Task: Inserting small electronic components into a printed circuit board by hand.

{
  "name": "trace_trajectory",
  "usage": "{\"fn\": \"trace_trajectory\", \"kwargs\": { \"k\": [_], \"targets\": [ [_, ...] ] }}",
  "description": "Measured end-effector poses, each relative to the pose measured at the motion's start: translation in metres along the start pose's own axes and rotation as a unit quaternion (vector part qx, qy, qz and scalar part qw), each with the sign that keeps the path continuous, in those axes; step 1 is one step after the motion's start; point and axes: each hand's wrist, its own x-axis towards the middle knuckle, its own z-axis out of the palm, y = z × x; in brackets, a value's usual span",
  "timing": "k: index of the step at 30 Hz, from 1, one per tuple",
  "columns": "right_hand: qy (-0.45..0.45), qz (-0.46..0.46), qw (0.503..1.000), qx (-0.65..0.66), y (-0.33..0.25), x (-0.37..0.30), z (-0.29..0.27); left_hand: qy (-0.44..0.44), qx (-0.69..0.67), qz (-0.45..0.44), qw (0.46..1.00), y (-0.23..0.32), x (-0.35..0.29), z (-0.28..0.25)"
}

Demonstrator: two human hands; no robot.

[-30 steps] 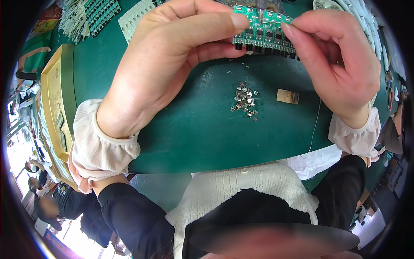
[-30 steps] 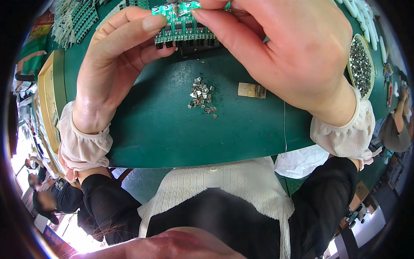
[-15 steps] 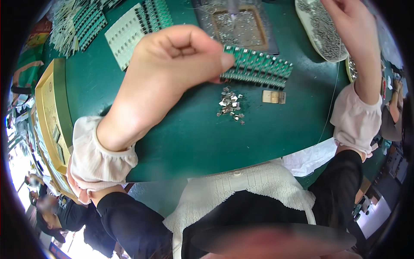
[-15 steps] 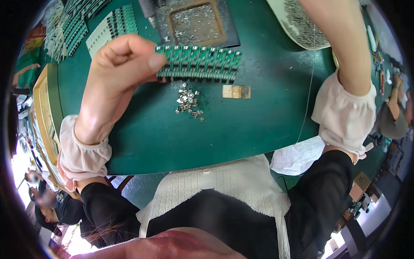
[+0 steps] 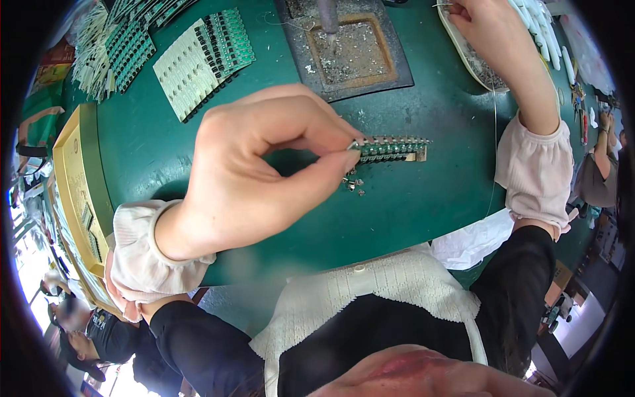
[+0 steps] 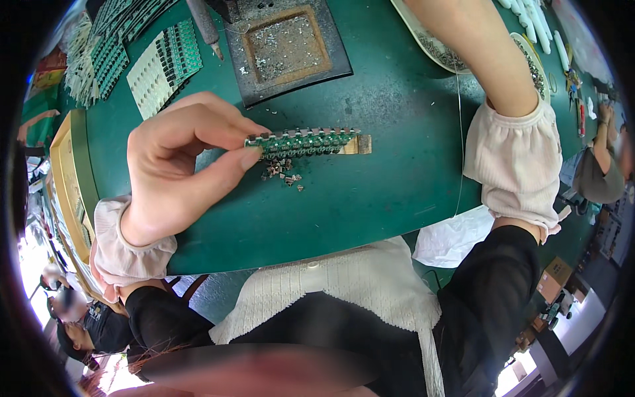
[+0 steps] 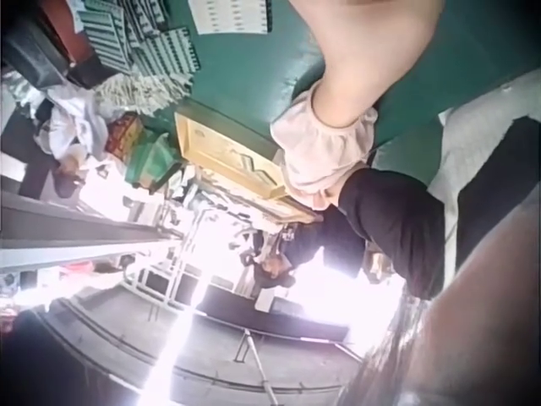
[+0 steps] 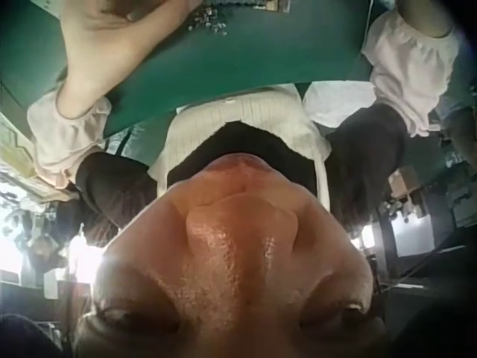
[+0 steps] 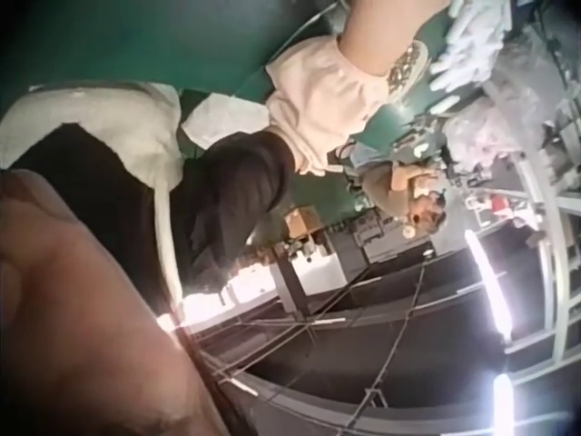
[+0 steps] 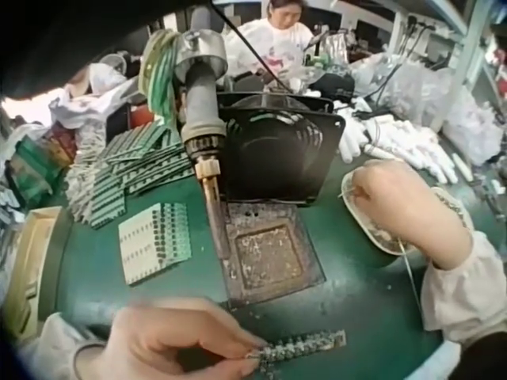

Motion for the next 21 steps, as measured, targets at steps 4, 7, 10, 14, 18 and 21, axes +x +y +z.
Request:
{"fn": "trace_trajectory", "kwargs": {
  "k": [4,7,10,14,18,21],
  "targets": [
    [-0.032,0.067,0.996,0.042,-0.016,-0.004,-0.026,-0.045,0.139,0.127,0.981,0.001,0.004,-0.006],
    [-0.042,0.084,0.995,0.018,-0.017,-0.003,-0.027,-0.042,0.198,0.176,0.963,0.0,0.001,-0.006],
    [-0.041,0.1,0.994,0.016,-0.018,-0.002,-0.027,-0.002,0.216,0.288,0.933,-0.012,0.007,-0.005],
    [-0.034,0.121,0.992,0.008,-0.022,-0.001,-0.027,-0.009,0.336,0.322,0.885,-0.002,0.007,-0.01],
    [-0.023,0.112,0.992,0.06,-0.023,0.0,-0.024,0.014,0.403,0.327,0.855,0.006,-0.005,-0.006],
    [-0.024,0.082,0.995,0.056,-0.017,0.002,-0.014,-0.011,0.437,0.286,0.852,0.025,-0.008,-0.003]
  ]
}}
